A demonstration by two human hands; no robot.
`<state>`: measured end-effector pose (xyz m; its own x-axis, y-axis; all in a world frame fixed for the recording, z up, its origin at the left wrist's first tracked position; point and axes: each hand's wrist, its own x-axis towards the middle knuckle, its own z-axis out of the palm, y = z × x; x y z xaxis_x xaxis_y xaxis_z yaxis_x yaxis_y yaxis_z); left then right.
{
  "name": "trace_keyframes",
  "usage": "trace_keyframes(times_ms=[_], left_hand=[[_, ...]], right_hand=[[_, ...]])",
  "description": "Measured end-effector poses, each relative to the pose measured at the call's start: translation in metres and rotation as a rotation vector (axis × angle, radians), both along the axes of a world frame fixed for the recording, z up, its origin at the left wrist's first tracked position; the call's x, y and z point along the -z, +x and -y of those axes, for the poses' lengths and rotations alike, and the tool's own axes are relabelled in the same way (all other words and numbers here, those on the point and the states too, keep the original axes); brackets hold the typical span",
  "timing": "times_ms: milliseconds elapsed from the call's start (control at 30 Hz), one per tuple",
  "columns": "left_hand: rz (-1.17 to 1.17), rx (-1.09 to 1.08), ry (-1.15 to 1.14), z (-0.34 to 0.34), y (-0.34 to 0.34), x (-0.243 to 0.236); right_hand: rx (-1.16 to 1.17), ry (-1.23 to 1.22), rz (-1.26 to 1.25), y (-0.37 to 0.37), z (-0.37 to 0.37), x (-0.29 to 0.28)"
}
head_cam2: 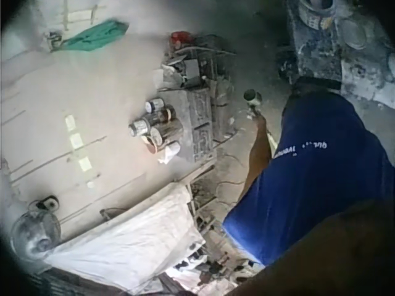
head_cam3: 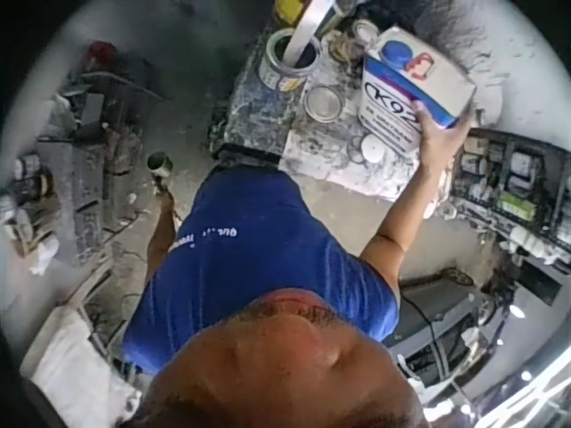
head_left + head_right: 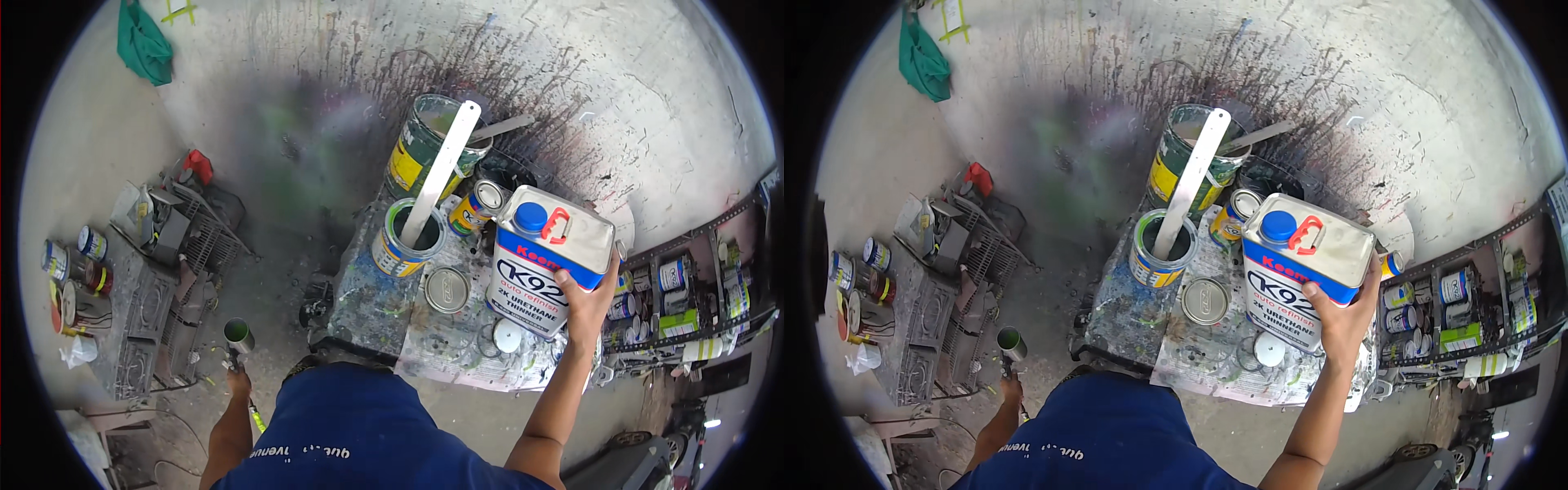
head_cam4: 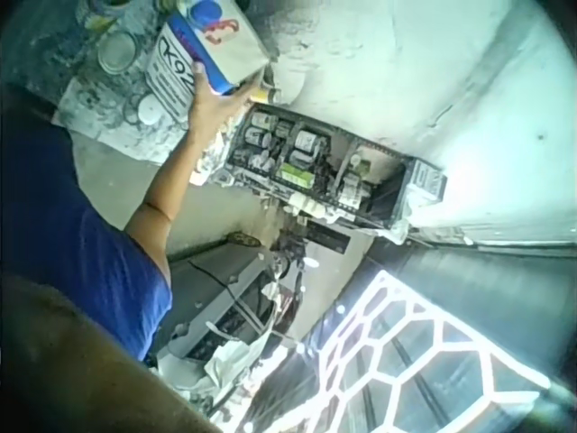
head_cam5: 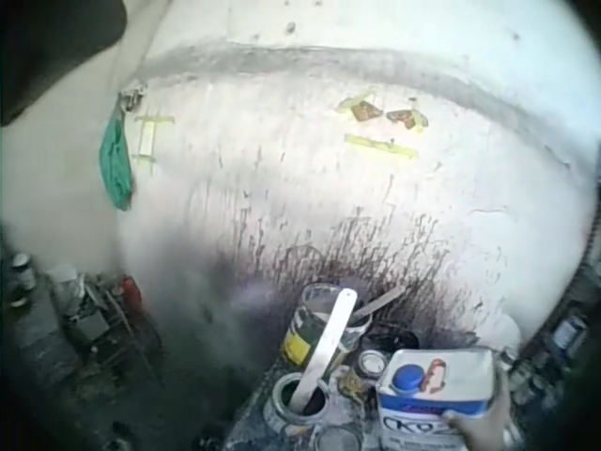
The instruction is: Painting a car door using a spray gun and mixing paint chemicals.
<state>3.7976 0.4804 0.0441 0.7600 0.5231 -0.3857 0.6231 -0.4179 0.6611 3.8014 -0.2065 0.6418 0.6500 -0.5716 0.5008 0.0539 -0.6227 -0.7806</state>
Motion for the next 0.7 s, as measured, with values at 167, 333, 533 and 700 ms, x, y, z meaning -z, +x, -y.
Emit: trace_keyframes(times_ms=[167, 333, 533, 700], left_hand=[[0.171, -0.009, 0.153, -0.002, -0.021, -0.001], [0.074, -0.035, 0.114, 0.005, -0.026, -0.030], [-0.075, -0.109, 0.071, 0.014, -0.011, -0.035], [-0.149, -0.074, 0.040, 0.009, 0.001, -0.018]], right_hand=[[-0.052, -0.014, -0.023, 0.005, -0.004, 0.002], [-0.047, -0.013, -0.019, 0.005, -0.004, -0.002], [-0.101, 0.010, -0.049, 0.000, 0.003, -0.004], [-0.093, 0.012, -0.030, -0.001, 0.003, -0.002]])
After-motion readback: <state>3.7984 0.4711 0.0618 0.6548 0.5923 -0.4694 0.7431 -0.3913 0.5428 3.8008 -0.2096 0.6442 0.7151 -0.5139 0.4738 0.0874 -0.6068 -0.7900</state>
